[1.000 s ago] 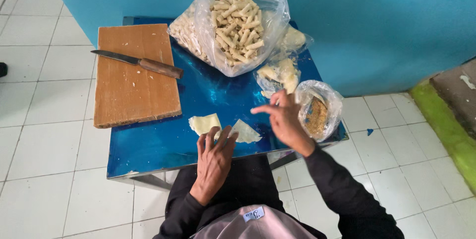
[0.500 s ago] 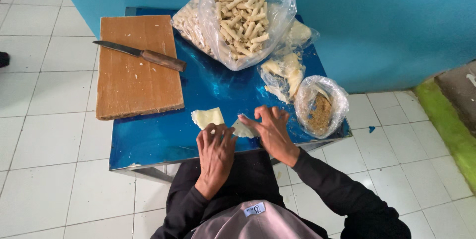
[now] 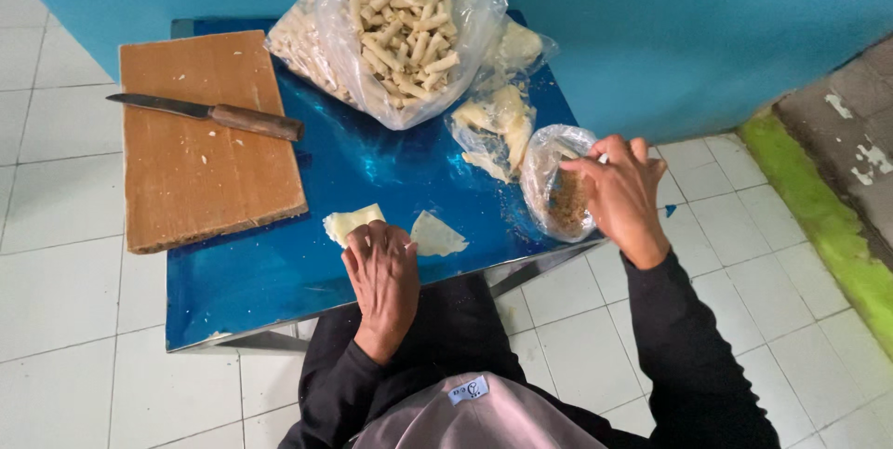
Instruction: The person sits at a blue table and tears pieces from a sheet of dough, flattens each piece, adds brown filling from a plastic-lined bowl, and folds and pinches the dough closed around the filling by hand. A bag of already rolled dough pieces and a knife on a wooden board sit on the table.
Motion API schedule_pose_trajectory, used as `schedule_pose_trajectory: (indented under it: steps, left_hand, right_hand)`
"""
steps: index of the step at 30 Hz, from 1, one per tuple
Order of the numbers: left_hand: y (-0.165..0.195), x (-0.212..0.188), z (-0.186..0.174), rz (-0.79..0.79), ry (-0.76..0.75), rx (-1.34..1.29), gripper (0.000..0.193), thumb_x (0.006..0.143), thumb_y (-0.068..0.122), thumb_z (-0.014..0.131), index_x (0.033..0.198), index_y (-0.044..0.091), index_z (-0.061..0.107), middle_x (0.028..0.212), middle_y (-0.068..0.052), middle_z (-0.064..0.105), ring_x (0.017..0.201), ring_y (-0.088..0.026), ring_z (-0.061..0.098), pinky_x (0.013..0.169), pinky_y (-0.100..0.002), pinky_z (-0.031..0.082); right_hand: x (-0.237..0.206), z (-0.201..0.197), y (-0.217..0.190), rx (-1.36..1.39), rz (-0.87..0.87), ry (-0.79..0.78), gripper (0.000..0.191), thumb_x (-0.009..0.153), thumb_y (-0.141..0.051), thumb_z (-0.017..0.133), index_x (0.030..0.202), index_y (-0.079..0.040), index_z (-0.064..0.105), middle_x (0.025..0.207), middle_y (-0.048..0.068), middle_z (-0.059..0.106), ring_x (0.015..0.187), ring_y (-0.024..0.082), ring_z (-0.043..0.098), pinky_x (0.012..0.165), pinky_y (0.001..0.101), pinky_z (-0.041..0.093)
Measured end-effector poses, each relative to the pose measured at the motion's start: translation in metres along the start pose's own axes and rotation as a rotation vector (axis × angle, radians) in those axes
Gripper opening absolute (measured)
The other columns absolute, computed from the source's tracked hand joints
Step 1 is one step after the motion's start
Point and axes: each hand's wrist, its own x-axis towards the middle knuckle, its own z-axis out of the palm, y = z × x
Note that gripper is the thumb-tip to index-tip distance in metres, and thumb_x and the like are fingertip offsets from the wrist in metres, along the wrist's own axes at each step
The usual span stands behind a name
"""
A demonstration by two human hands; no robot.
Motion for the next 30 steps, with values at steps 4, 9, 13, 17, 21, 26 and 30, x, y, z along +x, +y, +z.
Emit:
schedule_pose_trajectory:
  steps: [4, 9, 13, 17, 21, 26, 30]
  left_hand:
    - [0.002, 0.001, 0.002, 0.071, 0.033, -0.017, 0.015, 0.087, 0.014, 0.067, 0.1, 0.008, 0.062, 0.107, -0.009, 0.061, 0.111, -0.032, 0.05, 0.09, -0.046, 0.038]
    - [0.0, 0.0, 0.004, 0.064, -0.036, -0.139, 0.007, 0.092, 0.011, 0.063, 0.098, 0.007, 0.06, 0.096, -0.009, 0.061, 0.098, -0.03, 0.055, 0.086, -0.045, 0.041]
    - [-0.002, -0.001, 0.005, 0.095, 0.002, -0.163, 0.005, 0.095, 0.005, 0.06, 0.1, 0.006, 0.059, 0.096, -0.011, 0.061, 0.093, -0.032, 0.059, 0.08, -0.043, 0.045]
    - [-0.002, -0.001, 0.003, 0.058, 0.015, -0.31, 0.01, 0.093, 0.001, 0.061, 0.103, 0.003, 0.057, 0.097, -0.015, 0.061, 0.093, -0.038, 0.061, 0.077, -0.047, 0.048]
    - [0.0, 0.002, 0.0, 0.026, 0.011, -0.386, 0.019, 0.089, -0.004, 0.063, 0.106, 0.001, 0.057, 0.097, -0.019, 0.062, 0.092, -0.041, 0.062, 0.075, -0.05, 0.05]
    - [0.0, 0.005, -0.001, -0.055, -0.013, -0.487, 0.025, 0.088, -0.005, 0.066, 0.11, 0.0, 0.056, 0.098, -0.018, 0.066, 0.087, -0.039, 0.066, 0.07, -0.045, 0.053]
    - [-0.001, 0.005, 0.001, -0.071, 0.006, -0.547, 0.027, 0.088, -0.006, 0.067, 0.112, 0.002, 0.056, 0.092, -0.016, 0.066, 0.082, -0.034, 0.069, 0.068, -0.039, 0.055]
  right_hand:
    - [-0.001, 0.031, 0.023, -0.212, -0.013, -0.049, 0.021, 0.09, -0.011, 0.068, 0.101, -0.023, 0.082, 0.102, 0.0, 0.065, 0.108, 0.025, 0.049, 0.085, 0.0489, 0.03]
    - [0.001, 0.064, 0.021, -0.452, -0.056, -0.129, 0.015, 0.086, -0.016, 0.067, 0.074, -0.016, 0.076, 0.107, 0.001, 0.068, 0.118, 0.023, 0.051, 0.09, 0.0469, 0.031]
    - [0.0, 0.057, 0.026, -0.263, -0.077, -0.246, 0.011, 0.08, -0.011, 0.067, 0.075, -0.016, 0.075, 0.094, 0.002, 0.071, 0.11, 0.026, 0.054, 0.086, 0.0507, 0.03]
    - [-0.013, 0.057, 0.024, -0.095, -0.099, -0.299, 0.01, 0.078, -0.018, 0.072, 0.083, -0.011, 0.076, 0.083, 0.009, 0.071, 0.098, 0.031, 0.058, 0.082, 0.0524, 0.03]
    - [-0.023, 0.072, 0.014, -0.241, -0.155, -0.127, 0.012, 0.082, -0.009, 0.067, 0.092, -0.01, 0.074, 0.09, 0.008, 0.072, 0.1, 0.026, 0.062, 0.091, 0.0486, 0.032]
    - [-0.009, 0.059, 0.009, -0.175, -0.045, -0.197, 0.009, 0.088, -0.01, 0.065, 0.084, -0.01, 0.073, 0.079, 0.009, 0.072, 0.083, 0.029, 0.068, 0.086, 0.0516, 0.034]
    - [0.008, 0.013, 0.006, 0.208, 0.102, -0.334, 0.01, 0.091, -0.019, 0.068, 0.085, -0.013, 0.075, 0.072, 0.005, 0.075, 0.067, 0.022, 0.071, 0.081, 0.047, 0.047]
